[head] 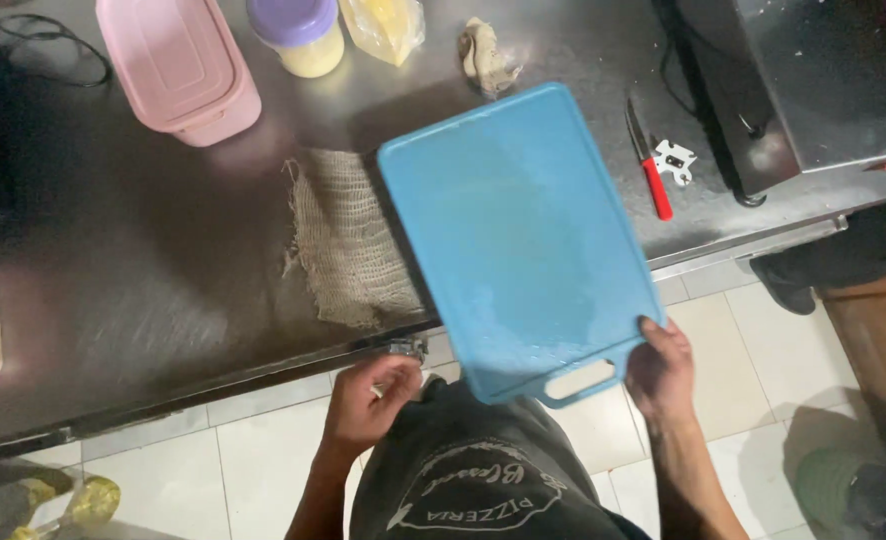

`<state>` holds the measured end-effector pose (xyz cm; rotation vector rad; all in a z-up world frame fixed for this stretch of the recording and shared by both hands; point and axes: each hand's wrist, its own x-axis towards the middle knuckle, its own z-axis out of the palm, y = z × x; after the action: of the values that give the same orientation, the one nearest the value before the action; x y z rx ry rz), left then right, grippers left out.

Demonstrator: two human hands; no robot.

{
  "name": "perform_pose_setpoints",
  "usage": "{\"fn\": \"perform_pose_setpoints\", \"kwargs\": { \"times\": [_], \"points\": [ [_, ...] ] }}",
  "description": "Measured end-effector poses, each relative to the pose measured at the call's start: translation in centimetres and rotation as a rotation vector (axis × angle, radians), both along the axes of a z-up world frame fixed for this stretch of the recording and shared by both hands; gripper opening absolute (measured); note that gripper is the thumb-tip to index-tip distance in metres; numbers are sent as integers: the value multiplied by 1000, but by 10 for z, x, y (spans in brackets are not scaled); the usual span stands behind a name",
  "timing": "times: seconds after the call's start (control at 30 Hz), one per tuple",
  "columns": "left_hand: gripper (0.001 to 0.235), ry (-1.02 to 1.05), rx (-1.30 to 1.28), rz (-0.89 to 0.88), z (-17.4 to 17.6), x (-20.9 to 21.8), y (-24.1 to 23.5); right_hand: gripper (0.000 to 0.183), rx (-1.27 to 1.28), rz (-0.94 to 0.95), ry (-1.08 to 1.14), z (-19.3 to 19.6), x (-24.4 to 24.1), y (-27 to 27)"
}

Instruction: Wiping down a kitchen counter and organizing plastic food containers into a refrigerator.

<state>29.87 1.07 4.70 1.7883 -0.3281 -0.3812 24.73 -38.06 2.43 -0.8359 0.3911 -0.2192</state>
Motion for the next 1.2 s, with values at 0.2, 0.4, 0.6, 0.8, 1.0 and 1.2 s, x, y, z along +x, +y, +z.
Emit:
{"fn": "perform_pose_setpoints", "kwargs": {
  "times": [0.2,0.4,0.6,0.8,1.0,1.2],
  "points": [
    [20,-115,76,124,12,48,4,34,-79,-296,-13,-29,-133,-60],
    [16,-203,34,34,3,82,-25,29,-15,-710,55,-61,-293,-32],
    [19,-578,200,5,25,111,-53,11,45,-1109,260,-101,-399,17],
    [22,-653,483,158,33,126,-76,16,127,-1224,311,-112,-430,25],
    [24,-751,337,-39,35,145,-209,5,162,-1174,198,-79,-417,-38],
    [38,-927,425,-205,-3,211,-363,9,113,-1165,208,-75,-449,-88]
  ]
}}
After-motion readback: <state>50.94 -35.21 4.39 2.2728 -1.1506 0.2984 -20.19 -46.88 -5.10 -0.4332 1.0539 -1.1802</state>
